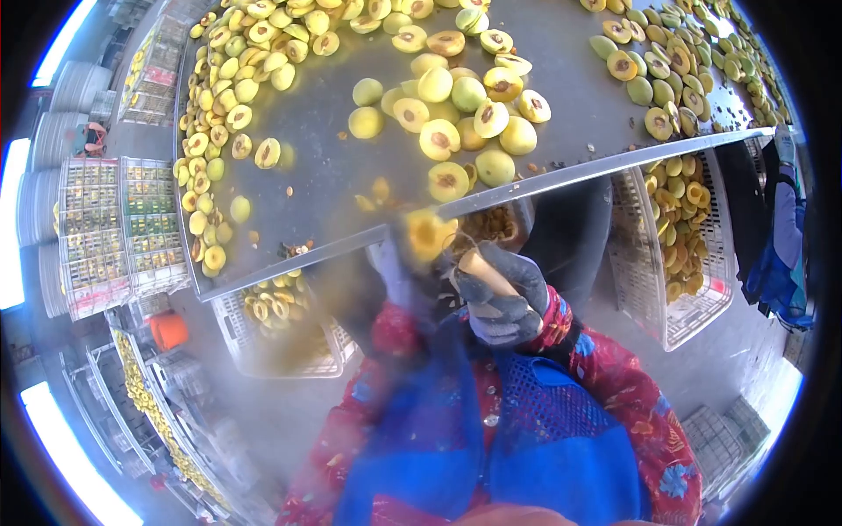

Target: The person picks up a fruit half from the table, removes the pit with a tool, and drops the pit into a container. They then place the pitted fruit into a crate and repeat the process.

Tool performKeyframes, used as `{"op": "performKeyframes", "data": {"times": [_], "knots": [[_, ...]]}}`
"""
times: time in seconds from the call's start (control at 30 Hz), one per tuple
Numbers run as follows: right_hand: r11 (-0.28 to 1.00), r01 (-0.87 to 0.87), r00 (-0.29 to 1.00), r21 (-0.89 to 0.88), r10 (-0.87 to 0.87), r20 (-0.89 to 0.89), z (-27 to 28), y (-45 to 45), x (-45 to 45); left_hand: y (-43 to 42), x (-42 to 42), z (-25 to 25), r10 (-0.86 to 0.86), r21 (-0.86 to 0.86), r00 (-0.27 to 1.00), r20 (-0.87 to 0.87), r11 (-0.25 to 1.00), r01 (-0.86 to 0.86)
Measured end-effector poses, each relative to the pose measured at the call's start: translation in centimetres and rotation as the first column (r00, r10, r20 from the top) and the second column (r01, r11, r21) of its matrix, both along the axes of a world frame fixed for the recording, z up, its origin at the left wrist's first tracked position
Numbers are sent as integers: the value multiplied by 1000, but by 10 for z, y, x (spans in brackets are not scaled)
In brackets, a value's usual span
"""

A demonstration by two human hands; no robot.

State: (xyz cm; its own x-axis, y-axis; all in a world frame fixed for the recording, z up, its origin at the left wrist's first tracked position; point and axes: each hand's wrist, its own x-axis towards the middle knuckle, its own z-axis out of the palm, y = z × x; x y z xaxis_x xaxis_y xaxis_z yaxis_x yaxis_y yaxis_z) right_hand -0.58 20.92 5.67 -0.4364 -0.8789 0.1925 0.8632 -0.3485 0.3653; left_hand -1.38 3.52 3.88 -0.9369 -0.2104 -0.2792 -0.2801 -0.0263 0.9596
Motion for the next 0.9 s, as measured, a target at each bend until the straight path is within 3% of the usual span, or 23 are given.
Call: {"op": "performKeyframes", "data": {"times": [0.03, 0.13, 0.17, 0.2, 0.27, 0.33, 0.4, 0.43, 0.53, 0.6, 0.7, 0.77, 0.8, 0.83, 0.87, 0.9], "knots": [[1000, 25, 999, -7, -25, -25, 7, 2, -4, -7, 2, 15, 72, 110, 987, 147, 990, -88], [932, 30, 994, 362, -66, 87, 5, 19, -5, -102, 23, -12, 389, -248, 904, -177, 871, -424], [864, 77, 997, 498, -65, -42, -8, 26, -4, -104, 23, 27, 245, -740, 968, -44, 643, -197], [804, 60, 998, 591, -47, -37, -9, 30, -4, -105, 23, 66, 206, -982, 973, 102, 176, 66], [655, 37, 999, 755, -20, -31, -6, 33, -5, -140, 25, 48, 169, -975, 984, 49, -206, 84], [529, 117, 986, 841, 38, -162, -2, 31, -9, -105, -8, 61, 109, -990, 988, 112, 96, 102], [455, 174, 970, 873, 76, -232, 1, 30, -8, -73, -42, 44, -210, -966, 975, 69, 231, 118], [450, 187, 967, 873, 74, -245, 3, 30, -8, -44, -67, 43, -211, -945, 956, 203, 213, 248], [429, 231, 967, 873, -2, -255, 11, 34, -4, 7, -101, 8, -397, -881, 847, 353, 162, 444], [375, 265, 962, 889, -39, -270, 14, 36, -2, 8, -110, -17, -495, -707, 854, 162, 545, 451], [219, 347, 935, 912, 3, -356, 15, 40, -2, 6, -109, 2, -461, -645, 879, 124, 635, 424], [106, 449, 884, 887, 95, -458, 22, 35, -6, 1, -98, 10, -431, -521, 902, 6, 769, 371], [34, 548, 819, 836, 181, -544, 22, 32, -8, -2, -92, 14, -405, -450, 913, -54, 826, 340], [-29, 642, 743, 766, 272, -612, 22, 28, -11, 1, -83, 19, -318, -72, 948, -12, 946, 316], [-80, 728, 657, 681, 366, -659, 23, 25, -12, 0, -75, 26, -276, 118, 960, 36, 955, 271], [-129, 879, 459, 459, 494, -738, 26, 21, -15, -2, -66, 32, -239, 300, 967, 91, 932, 202]]}}
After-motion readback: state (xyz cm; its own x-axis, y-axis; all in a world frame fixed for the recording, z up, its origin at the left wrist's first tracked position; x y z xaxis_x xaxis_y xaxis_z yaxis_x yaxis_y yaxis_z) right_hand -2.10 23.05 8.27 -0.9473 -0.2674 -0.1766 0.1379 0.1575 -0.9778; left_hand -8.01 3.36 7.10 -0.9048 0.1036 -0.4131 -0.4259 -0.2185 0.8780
